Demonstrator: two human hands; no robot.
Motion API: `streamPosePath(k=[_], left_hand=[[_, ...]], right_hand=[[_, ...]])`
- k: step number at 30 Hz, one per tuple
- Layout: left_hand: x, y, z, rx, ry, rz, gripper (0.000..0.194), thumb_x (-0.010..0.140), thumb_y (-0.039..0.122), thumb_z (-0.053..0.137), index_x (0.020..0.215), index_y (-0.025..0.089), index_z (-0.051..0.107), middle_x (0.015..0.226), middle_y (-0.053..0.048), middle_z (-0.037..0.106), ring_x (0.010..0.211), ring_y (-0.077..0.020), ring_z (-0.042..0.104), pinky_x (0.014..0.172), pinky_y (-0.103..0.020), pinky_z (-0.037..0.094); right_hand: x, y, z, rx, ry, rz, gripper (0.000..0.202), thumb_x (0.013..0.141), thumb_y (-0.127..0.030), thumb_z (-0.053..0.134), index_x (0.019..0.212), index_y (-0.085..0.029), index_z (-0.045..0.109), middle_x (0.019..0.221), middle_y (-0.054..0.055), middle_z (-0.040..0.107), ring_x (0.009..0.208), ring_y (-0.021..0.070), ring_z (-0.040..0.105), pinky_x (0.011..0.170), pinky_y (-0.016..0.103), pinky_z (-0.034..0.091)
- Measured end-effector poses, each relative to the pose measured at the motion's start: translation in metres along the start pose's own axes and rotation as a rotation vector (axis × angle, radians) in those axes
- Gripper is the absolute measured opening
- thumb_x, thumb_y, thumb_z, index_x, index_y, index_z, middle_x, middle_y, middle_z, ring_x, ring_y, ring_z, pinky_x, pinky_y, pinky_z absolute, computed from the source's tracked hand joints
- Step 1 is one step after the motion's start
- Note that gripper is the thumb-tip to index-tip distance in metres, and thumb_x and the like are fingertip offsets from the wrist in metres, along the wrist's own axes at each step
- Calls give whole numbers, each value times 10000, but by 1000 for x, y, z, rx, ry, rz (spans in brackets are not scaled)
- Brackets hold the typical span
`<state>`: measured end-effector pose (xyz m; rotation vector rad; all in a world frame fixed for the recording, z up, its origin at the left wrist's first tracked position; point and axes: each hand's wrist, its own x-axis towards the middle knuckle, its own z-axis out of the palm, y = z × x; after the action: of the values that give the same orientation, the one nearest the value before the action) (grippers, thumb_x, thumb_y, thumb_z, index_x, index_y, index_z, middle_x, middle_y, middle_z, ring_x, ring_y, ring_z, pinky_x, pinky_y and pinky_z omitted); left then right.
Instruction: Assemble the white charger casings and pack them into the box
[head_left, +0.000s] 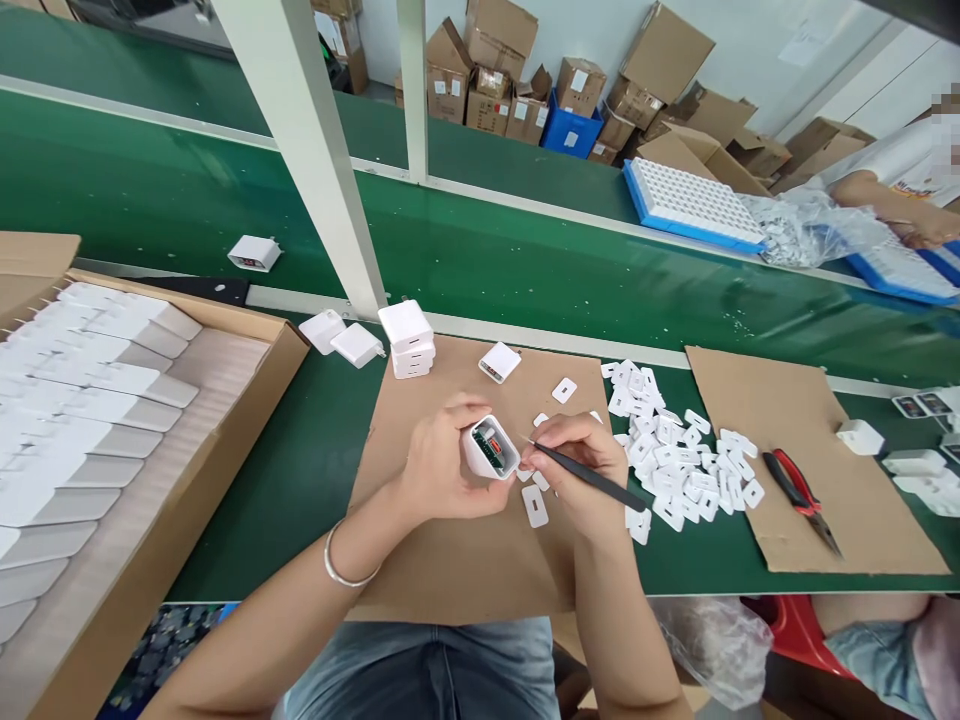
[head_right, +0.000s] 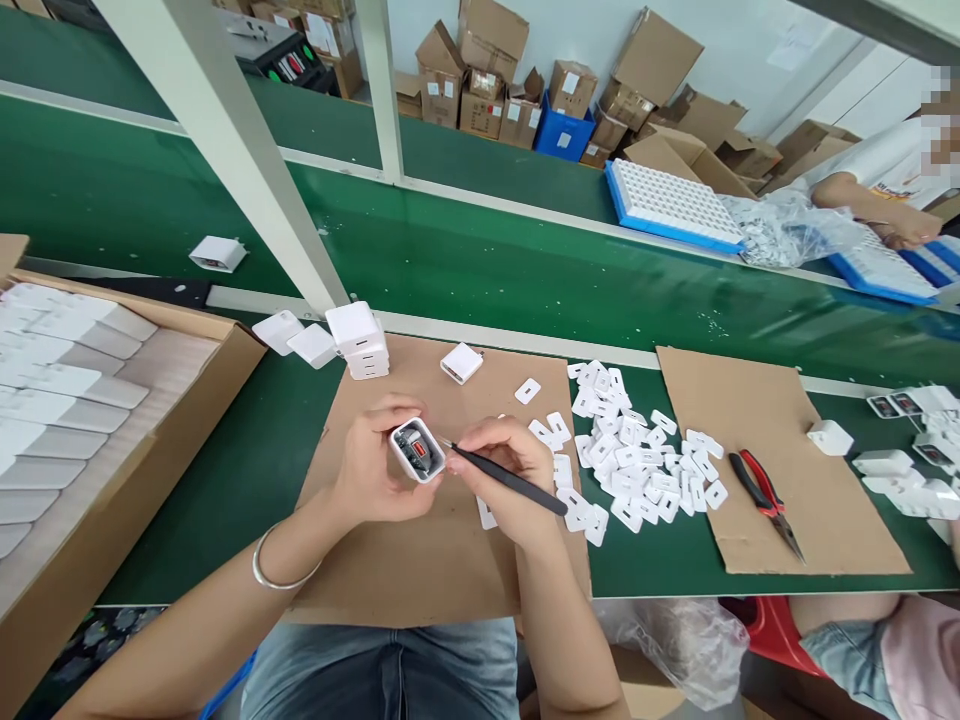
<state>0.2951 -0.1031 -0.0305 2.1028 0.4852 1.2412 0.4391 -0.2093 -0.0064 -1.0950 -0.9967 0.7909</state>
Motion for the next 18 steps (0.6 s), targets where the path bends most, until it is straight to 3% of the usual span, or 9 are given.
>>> streamPosePath(k=[3, 8, 12, 18], left_hand=[[1, -1, 1, -6, 8, 79, 558, 620, 279, 713, 1117, 244, 462, 900, -19, 592, 796, -215, 672, 599, -304, 521], [3, 0, 2, 11, -55, 98, 558, 621, 233, 682, 1125, 257, 442, 952, -25, 590, 769, -196, 633, 650, -330, 516], [0, -2, 4, -37, -80, 101, 623, 632, 202, 685, 1193, 261, 420, 980, -41, 583, 798, -210, 631, 681, -355, 529], [2, 5, -4, -261, -385, 48, 682, 674, 163, 665, 1314, 295, 470, 1221, -102, 569, 1055, -278, 636, 855, -427, 564]], right_hand=[[-2, 0, 1, -3, -32, -32, 149, 871, -185, 741, 929, -260, 626, 842, 21, 649, 715, 169, 626, 628, 319, 506], [-4, 0, 4, 22, -68, -25, 156, 952, -262, 625, 893, -257, 480, 763, -8, 568, 623, 144, 528, 561, 289, 386], [-2, 1, 4, 36, -78, 9, 178, 979, -338, 581, 864, -249, 478, 761, -9, 542, 663, 153, 522, 599, 297, 373], [6, 5, -2, -17, 29, 87, 293, 946, -374, 539, 712, -230, 436, 652, -18, 436, 614, 161, 417, 591, 312, 319]])
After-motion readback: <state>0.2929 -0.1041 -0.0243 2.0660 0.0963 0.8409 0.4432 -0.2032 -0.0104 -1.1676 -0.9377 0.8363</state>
